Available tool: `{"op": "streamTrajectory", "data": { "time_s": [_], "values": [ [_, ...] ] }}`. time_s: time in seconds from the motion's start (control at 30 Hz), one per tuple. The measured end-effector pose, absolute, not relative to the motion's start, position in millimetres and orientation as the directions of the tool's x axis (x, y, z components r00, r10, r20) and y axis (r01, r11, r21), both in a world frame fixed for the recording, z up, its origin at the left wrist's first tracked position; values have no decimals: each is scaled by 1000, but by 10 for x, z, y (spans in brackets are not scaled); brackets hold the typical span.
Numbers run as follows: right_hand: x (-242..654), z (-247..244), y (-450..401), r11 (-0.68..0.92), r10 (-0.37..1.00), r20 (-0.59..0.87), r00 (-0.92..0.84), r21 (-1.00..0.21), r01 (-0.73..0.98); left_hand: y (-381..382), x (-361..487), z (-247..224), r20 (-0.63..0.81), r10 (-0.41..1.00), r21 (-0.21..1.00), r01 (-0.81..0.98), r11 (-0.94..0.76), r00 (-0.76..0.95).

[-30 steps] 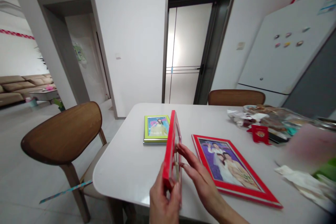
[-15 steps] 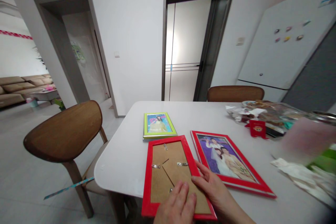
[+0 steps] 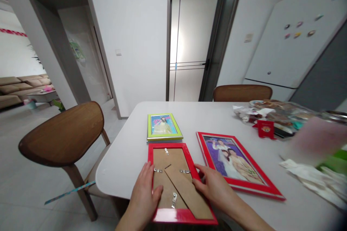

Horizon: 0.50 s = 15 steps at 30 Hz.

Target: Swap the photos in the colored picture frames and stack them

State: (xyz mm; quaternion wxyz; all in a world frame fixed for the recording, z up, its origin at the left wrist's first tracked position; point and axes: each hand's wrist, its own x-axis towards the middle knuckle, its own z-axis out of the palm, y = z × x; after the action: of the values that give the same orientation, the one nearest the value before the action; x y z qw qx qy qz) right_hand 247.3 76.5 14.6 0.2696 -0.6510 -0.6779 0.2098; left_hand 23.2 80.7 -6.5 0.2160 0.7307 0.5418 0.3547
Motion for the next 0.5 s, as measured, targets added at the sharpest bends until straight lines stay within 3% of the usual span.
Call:
{"op": "streamTrajectory", "data": {
  "time_s": [0.17, 0.5],
  "values": [
    [2401, 165, 866, 164, 982, 156, -103, -453, 876, 839, 201, -117, 244, 959, 731, 623, -278, 142],
    [2295, 102, 997, 155, 987, 96, -129, -355, 922, 879, 201, -173, 263, 954, 735, 611, -295, 145]
  ]
}}
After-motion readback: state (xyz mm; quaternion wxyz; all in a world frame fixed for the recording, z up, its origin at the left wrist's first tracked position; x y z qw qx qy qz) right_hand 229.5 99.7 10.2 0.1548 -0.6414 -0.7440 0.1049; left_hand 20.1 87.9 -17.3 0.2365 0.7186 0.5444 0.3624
